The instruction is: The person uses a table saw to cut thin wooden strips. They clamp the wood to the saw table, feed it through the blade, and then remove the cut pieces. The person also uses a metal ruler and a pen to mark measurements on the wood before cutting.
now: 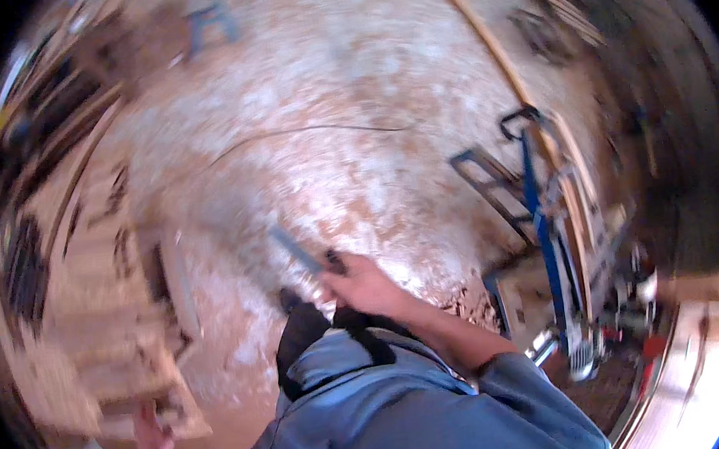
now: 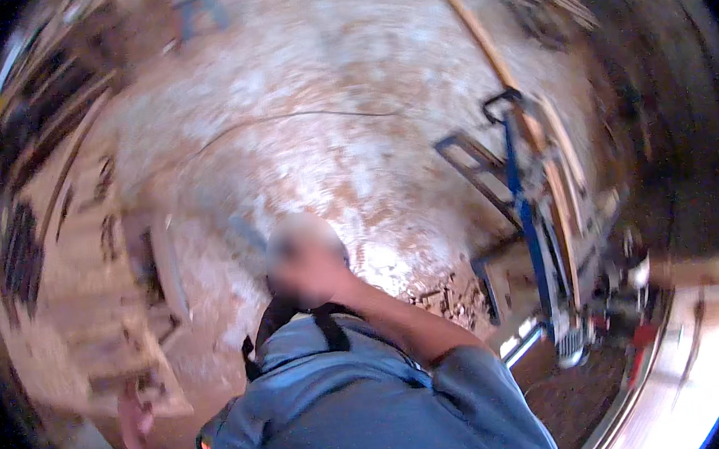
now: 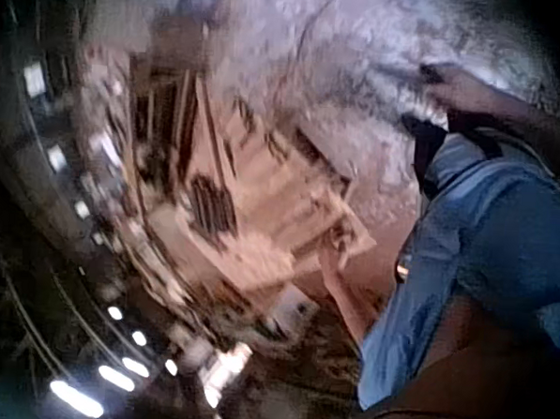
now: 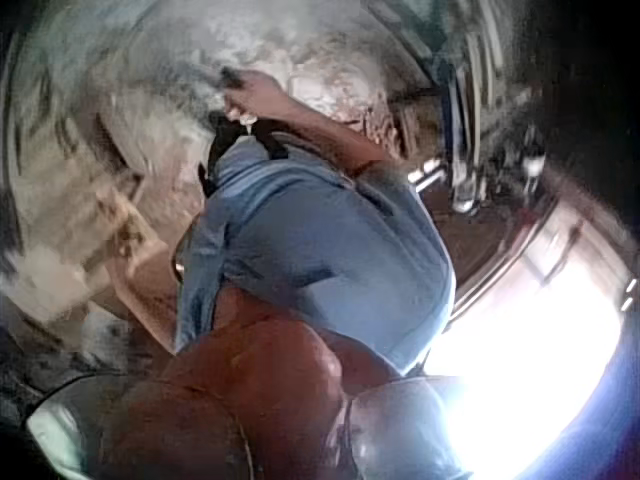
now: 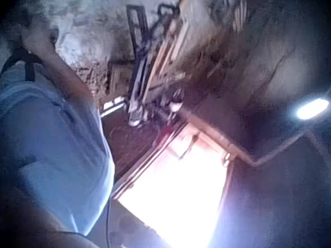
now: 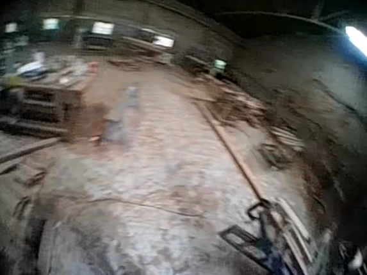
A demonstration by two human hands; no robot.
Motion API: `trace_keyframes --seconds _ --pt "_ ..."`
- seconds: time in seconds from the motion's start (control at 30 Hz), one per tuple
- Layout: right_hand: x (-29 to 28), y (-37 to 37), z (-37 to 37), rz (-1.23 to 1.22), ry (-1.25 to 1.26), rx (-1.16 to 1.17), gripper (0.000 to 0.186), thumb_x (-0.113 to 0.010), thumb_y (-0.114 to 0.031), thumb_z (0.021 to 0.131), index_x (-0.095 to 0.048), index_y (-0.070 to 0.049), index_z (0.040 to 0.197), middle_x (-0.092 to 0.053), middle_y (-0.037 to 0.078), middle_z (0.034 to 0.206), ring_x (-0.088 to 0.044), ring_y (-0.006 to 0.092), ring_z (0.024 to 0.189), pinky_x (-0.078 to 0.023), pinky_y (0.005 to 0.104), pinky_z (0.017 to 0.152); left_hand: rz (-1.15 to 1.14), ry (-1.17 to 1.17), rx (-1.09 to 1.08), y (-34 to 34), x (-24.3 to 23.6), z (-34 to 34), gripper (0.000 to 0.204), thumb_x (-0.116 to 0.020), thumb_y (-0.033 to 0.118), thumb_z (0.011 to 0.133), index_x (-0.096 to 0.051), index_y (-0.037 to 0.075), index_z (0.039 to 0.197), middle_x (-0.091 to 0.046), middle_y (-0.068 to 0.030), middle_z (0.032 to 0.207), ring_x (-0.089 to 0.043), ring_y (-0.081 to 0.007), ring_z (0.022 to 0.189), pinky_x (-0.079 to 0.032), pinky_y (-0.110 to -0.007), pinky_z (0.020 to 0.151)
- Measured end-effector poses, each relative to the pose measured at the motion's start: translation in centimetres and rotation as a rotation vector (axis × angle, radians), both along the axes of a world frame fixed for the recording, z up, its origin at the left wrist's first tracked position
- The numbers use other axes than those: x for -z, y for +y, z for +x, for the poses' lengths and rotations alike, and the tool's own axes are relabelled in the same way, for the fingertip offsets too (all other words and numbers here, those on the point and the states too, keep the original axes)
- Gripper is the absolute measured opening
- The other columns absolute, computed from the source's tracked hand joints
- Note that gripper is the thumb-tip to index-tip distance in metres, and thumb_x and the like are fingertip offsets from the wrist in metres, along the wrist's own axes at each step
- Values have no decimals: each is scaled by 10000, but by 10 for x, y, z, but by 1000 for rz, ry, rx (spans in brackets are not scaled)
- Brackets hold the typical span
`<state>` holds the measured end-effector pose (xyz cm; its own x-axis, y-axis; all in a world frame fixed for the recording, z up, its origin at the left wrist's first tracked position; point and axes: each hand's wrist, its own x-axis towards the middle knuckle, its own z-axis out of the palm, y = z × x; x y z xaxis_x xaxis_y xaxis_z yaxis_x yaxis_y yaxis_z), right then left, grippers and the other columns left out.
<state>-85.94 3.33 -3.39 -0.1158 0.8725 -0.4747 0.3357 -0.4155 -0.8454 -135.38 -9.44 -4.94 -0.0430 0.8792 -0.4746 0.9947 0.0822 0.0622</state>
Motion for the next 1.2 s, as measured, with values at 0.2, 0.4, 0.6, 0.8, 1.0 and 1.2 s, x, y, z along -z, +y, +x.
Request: trace_keyframes --seconds 0.2,0.4,0.6,0.8,1.0,1.2 --pt "-24 -11 5 180 242 -39 218 -565 -160 898 -554 -27 1071 -598 118 760 -584 213 700 -488 369 662 33 -1179 -444 113 -22 177 378 -538 56 914 -531 -40 1280 -626 -148 1170 -594 -193 1063 -485 -320 908" --pt "-12 -9 56 355 47 -37 238 -612 -223 873 -568 -16 981 -610 167 811 -601 291 711 -483 398 671 -256 -1480 -109 168 -24 395 375 -534 182 963 -541 -30 1272 -617 -133 1172 -592 -191 1056 -467 -331 926" --pt "-25 -36 217 -66 505 185 292 -621 -200 819 -569 -17 1040 -602 72 770 -611 192 668 -509 349 619 -433 -1521 204 174 -39 567 248 -539 117 943 -609 -20 1138 -610 -170 1191 -587 -212 1067 -451 -363 943" --pt "-36 -73 366 267 181 464 385 -650 -231 794 -557 -70 1131 -641 159 900 -635 243 834 -504 375 758 -504 -1395 581 164 -53 750 177 -493 132 949 -597 -6 985 -621 -178 1173 -590 -222 1061 -458 -361 920" --pt "-12 -127 450 349 146 971 529 -677 -336 844 -528 46 1179 -661 177 970 -652 263 890 -515 364 802 -671 -1467 633 172 -76 915 210 -436 222 1007 -494 21 1009 -629 -112 799 -618 -181 713 -527 -322 711" --pt "10 -210 489 92 -68 1256 481 -639 -348 881 -565 24 1178 -671 212 1022 -660 308 972 -516 390 845 -127 -1056 1245 178 -69 1075 299 -549 298 961 -547 -1 954 -615 -178 771 -622 -294 688 -468 -402 629"
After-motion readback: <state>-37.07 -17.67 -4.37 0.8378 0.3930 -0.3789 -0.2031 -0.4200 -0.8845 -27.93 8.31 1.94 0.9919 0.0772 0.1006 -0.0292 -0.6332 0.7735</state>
